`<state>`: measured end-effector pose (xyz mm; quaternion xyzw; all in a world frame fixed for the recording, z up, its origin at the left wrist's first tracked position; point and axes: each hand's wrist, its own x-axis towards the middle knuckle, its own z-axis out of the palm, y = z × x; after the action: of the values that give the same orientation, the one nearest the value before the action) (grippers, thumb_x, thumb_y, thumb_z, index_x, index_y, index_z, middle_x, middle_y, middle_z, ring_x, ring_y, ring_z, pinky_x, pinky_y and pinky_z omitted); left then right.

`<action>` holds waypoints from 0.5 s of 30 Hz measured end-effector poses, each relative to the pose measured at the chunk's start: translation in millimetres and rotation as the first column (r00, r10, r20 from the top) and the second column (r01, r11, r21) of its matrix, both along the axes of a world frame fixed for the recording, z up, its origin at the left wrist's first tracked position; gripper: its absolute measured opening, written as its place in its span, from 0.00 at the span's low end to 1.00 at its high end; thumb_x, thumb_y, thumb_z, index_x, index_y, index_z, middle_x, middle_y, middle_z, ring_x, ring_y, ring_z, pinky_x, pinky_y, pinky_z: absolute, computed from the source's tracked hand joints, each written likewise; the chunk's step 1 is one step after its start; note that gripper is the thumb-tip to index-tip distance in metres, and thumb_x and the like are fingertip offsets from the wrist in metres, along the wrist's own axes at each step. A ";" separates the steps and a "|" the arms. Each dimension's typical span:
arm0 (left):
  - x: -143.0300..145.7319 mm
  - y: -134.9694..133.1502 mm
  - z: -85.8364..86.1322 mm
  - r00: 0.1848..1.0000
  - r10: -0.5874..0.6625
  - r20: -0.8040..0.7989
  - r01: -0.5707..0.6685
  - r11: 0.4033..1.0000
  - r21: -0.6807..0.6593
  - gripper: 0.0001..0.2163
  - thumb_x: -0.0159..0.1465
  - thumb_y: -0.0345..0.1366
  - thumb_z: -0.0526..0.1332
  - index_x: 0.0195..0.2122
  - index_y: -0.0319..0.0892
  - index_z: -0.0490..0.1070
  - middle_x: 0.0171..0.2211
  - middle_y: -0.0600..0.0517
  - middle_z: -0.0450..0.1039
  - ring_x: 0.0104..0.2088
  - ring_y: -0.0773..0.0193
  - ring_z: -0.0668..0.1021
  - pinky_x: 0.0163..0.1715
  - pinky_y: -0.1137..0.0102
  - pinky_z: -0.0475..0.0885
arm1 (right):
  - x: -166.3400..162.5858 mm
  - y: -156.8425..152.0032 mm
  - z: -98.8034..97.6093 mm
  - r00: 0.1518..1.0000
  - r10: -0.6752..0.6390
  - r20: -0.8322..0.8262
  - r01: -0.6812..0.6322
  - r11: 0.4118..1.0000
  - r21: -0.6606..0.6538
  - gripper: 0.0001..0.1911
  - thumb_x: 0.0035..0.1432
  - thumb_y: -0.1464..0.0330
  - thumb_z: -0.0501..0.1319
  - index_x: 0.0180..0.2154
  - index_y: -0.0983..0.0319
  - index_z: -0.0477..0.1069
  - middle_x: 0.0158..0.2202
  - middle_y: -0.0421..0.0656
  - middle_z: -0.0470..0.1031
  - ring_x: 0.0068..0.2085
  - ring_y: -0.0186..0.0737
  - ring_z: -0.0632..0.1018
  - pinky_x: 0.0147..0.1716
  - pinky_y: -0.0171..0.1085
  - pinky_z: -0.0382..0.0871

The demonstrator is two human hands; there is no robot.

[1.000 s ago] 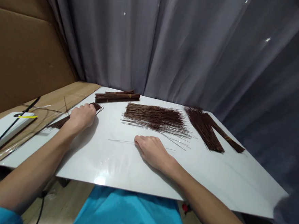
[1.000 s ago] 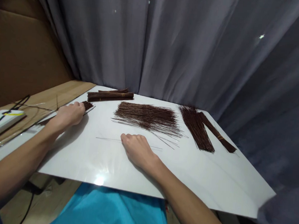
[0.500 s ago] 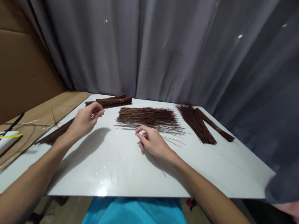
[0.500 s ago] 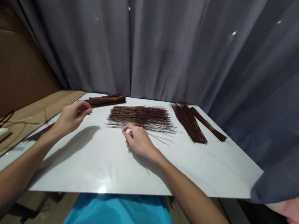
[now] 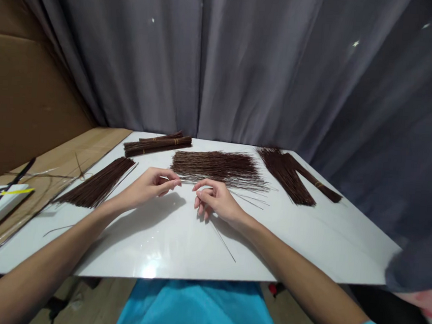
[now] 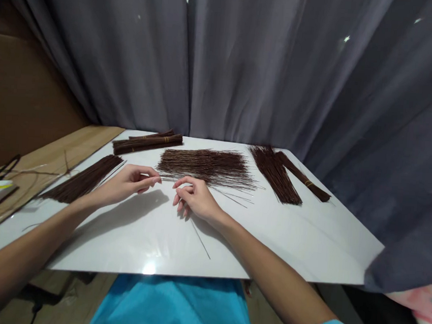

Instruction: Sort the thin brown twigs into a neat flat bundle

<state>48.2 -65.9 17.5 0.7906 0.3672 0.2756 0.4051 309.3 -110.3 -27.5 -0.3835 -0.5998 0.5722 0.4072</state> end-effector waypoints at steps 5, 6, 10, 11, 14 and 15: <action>1.8 -3.0 -0.9 0.999 0.000 -0.036 -0.003 0.997 -0.073 0.17 0.70 0.49 0.67 0.37 0.38 0.80 0.21 0.55 0.68 0.21 0.71 0.67 0.21 0.75 0.60 | -3.5 -1.6 1.1 0.999 0.005 -0.038 -0.005 1.000 -0.001 0.17 0.65 0.56 0.70 0.47 0.61 0.75 0.34 0.43 0.81 0.30 0.40 0.83 0.21 0.33 0.77; 1.4 -3.5 -0.1 0.999 0.001 -0.041 -0.004 0.996 -0.085 0.16 0.70 0.49 0.67 0.37 0.39 0.80 0.21 0.54 0.68 0.20 0.71 0.67 0.21 0.75 0.59 | -3.3 -1.3 1.9 0.999 -0.003 -0.034 0.003 1.000 0.003 0.16 0.64 0.57 0.71 0.46 0.61 0.75 0.35 0.43 0.81 0.30 0.40 0.83 0.22 0.33 0.77; 0.6 -6.0 3.6 0.999 -0.019 -0.051 0.013 0.993 -0.119 0.16 0.71 0.49 0.66 0.38 0.39 0.80 0.19 0.54 0.70 0.17 0.71 0.66 0.19 0.75 0.60 | -1.3 0.1 3.5 1.000 -0.022 0.001 0.022 1.000 0.016 0.17 0.61 0.58 0.73 0.45 0.62 0.80 0.36 0.45 0.81 0.33 0.38 0.82 0.25 0.34 0.78; 0.8 -6.8 4.2 0.999 -0.019 -0.045 0.013 0.992 -0.129 0.16 0.71 0.49 0.66 0.40 0.40 0.80 0.21 0.53 0.71 0.17 0.71 0.67 0.18 0.75 0.61 | -0.9 0.3 3.3 1.000 -0.024 0.008 0.023 1.000 0.018 0.17 0.61 0.58 0.74 0.46 0.62 0.81 0.37 0.46 0.82 0.33 0.38 0.81 0.26 0.34 0.79; 1.3 -8.9 5.0 1.000 -0.011 -0.011 0.009 0.984 -0.177 0.16 0.72 0.48 0.65 0.50 0.41 0.80 0.26 0.52 0.75 0.17 0.71 0.70 0.17 0.75 0.63 | -1.1 -0.1 2.4 1.000 -0.019 0.022 0.019 1.000 0.016 0.19 0.60 0.57 0.74 0.47 0.63 0.82 0.37 0.47 0.82 0.32 0.38 0.80 0.25 0.35 0.78; 1.3 -9.3 4.9 1.000 -0.015 0.000 0.015 0.981 -0.193 0.16 0.72 0.48 0.65 0.52 0.42 0.79 0.27 0.52 0.75 0.18 0.70 0.71 0.17 0.75 0.64 | -1.5 -0.5 2.3 1.000 -0.015 0.025 0.015 1.000 0.015 0.19 0.60 0.57 0.74 0.47 0.63 0.82 0.37 0.47 0.82 0.32 0.38 0.80 0.25 0.35 0.78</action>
<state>49.5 -75.2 22.4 0.7504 0.3867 0.2350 0.4817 307.7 -110.8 -25.2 -0.3921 -0.6061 0.5599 0.4067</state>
